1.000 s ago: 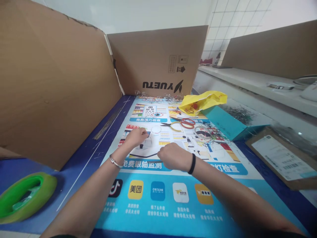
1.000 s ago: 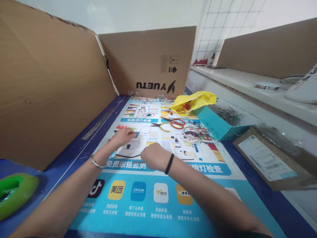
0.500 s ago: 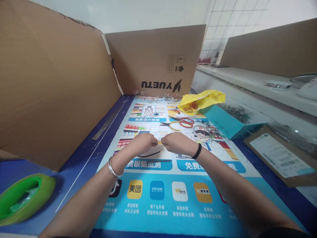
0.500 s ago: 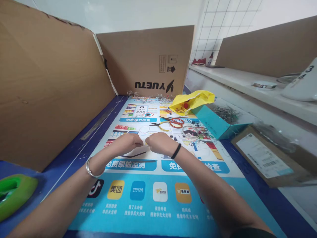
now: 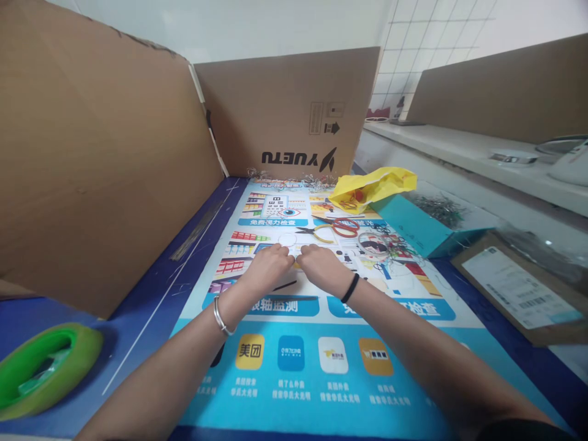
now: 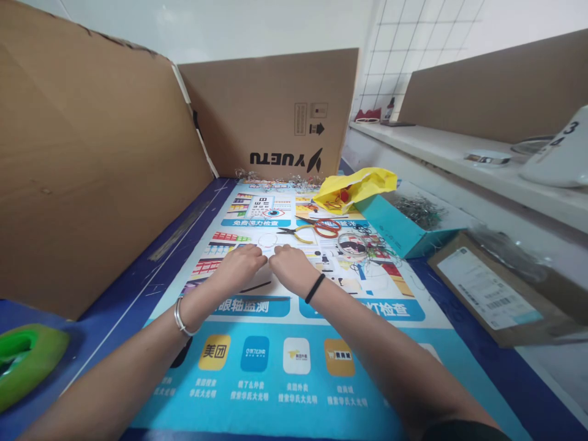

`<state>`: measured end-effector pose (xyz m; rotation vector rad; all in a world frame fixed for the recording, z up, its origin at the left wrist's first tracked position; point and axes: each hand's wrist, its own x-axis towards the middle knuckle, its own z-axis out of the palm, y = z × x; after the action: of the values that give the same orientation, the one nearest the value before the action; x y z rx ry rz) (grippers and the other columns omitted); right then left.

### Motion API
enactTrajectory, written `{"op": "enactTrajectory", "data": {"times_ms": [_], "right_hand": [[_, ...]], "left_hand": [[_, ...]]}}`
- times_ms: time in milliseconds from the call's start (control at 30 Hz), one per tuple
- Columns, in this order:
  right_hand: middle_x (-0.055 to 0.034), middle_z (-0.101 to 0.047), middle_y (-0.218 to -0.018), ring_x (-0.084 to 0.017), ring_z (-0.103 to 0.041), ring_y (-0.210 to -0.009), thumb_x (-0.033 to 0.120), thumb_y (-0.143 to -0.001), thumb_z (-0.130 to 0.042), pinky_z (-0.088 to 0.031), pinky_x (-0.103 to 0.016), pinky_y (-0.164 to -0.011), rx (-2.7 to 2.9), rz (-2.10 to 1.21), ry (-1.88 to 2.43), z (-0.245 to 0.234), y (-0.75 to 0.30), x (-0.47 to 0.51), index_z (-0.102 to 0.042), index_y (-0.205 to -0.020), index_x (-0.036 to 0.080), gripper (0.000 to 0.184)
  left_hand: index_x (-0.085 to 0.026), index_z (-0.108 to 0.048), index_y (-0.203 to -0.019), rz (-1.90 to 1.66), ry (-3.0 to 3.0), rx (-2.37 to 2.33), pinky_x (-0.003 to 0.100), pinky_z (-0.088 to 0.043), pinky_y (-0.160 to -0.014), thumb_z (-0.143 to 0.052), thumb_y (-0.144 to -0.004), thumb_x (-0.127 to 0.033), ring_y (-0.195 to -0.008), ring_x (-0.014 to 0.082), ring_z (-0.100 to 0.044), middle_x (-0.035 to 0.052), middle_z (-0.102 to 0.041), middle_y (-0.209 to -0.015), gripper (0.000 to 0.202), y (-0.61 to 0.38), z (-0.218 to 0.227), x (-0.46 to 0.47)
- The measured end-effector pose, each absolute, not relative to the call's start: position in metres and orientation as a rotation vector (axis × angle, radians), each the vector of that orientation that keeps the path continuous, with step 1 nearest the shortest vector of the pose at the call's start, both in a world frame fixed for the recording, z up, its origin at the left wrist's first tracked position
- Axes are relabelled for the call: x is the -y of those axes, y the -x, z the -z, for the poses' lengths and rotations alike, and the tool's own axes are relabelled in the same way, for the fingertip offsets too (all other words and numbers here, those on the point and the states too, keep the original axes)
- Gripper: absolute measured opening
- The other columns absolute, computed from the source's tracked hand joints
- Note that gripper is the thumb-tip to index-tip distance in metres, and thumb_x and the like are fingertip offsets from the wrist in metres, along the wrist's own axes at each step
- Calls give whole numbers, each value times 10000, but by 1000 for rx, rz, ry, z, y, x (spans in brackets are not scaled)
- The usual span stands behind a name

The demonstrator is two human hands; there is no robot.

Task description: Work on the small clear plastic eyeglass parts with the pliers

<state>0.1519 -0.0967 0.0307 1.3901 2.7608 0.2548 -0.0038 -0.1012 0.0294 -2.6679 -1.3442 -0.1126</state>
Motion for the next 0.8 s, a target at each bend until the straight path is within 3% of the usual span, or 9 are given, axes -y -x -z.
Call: {"op": "enactTrajectory", "data": {"times_ms": [800], "right_hand": [[-95,-554,-920,-177,-502,-892,137,-840,-392,-379,-254,-722,-2802,-89,-1572,-9,-146,88,-609,-885,153,222]], "left_hand": [[-130,-615,-839,108,2560,1405,286,-409,-627,-403,-826,-125,-842,225,-535,102,-579,-814,212,4,-14,96]]}}
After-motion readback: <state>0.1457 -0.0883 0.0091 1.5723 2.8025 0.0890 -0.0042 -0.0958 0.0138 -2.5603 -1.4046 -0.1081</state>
